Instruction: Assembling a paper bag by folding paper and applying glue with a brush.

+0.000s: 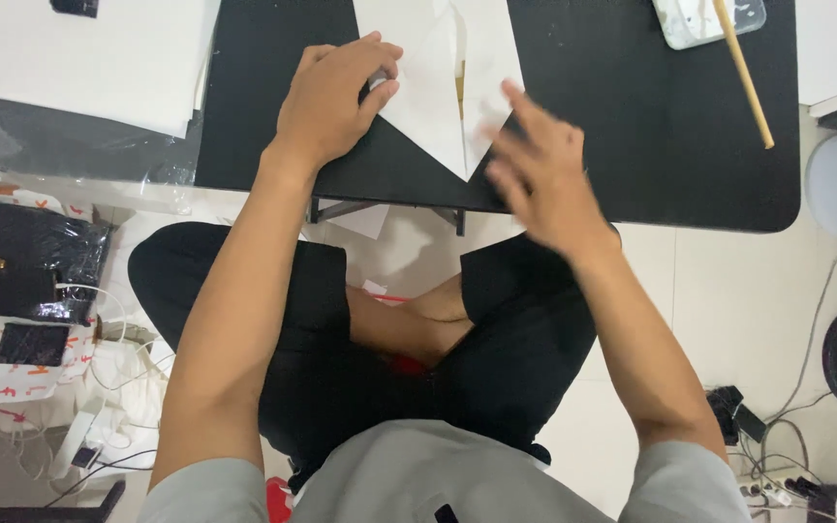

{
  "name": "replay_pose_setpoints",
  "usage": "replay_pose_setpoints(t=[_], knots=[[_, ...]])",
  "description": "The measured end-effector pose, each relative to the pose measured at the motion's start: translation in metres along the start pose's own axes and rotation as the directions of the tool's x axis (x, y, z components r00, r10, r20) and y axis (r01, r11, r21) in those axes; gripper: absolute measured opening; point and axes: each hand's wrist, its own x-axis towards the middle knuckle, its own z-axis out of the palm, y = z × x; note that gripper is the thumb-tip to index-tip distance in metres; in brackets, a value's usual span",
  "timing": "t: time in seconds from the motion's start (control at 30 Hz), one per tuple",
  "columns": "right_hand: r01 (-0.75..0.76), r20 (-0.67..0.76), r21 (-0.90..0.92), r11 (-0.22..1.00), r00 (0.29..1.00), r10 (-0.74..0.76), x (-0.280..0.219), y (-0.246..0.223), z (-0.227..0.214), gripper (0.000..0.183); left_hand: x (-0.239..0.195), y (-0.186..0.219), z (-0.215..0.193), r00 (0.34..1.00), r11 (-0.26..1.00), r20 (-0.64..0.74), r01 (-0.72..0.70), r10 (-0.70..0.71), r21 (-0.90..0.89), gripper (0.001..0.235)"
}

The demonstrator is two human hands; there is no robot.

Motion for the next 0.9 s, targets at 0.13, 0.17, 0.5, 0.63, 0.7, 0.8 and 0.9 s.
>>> replay_pose_setpoints(t=[0.13, 0.17, 0.5, 0.63, 0.7, 0.8, 0.9], knots=[[-0.091, -0.124, 0.149, 0.985, 0.986, 0.110, 0.029, 0.031, -0.011, 0.043, 0.001, 0.003, -0.005, 0.999, 0.997, 0.051, 0.002, 0.002, -0.076, 0.002], [-0.106, -0.142, 0.189, 0.976, 0.981, 0.134, 0.037, 0.042, -0.012, 0.045, 0.002, 0.002, -0.006, 0.997, 0.996, 0.075, 0.006, 0.001, -0.092, 0.003], [-0.232, 0.008, 0.347, 0.909, 0.970, 0.245, 0.075, 0.083, 0.011, 0.036, 0.004, 0.005, -0.009, 0.989, 0.986, 0.130, 0.088, -0.070, -0.141, 0.004], [-0.303, 0.079, 0.442, 0.844, 0.951, 0.300, 0.084, 0.087, 0.014, 0.039, 0.005, 0.003, -0.007, 0.989, 0.987, 0.135, 0.083, -0.065, -0.135, 0.002], [-0.300, 0.077, 0.450, 0.841, 0.951, 0.298, 0.088, 0.087, 0.015, 0.039, 0.005, 0.001, -0.005, 0.989, 0.988, 0.133, 0.081, -0.063, -0.134, 0.002], [-0.302, 0.063, 0.490, 0.818, 0.948, 0.312, 0.095, 0.086, 0.020, 0.039, 0.004, 0.000, -0.005, 0.991, 0.989, 0.117, 0.079, -0.064, -0.123, 0.002], [-0.305, 0.060, 0.544, 0.782, 0.944, 0.326, 0.104, 0.085, 0.024, 0.041, 0.003, 0.001, -0.006, 0.994, 0.991, 0.101, 0.052, -0.039, -0.127, 0.003]])
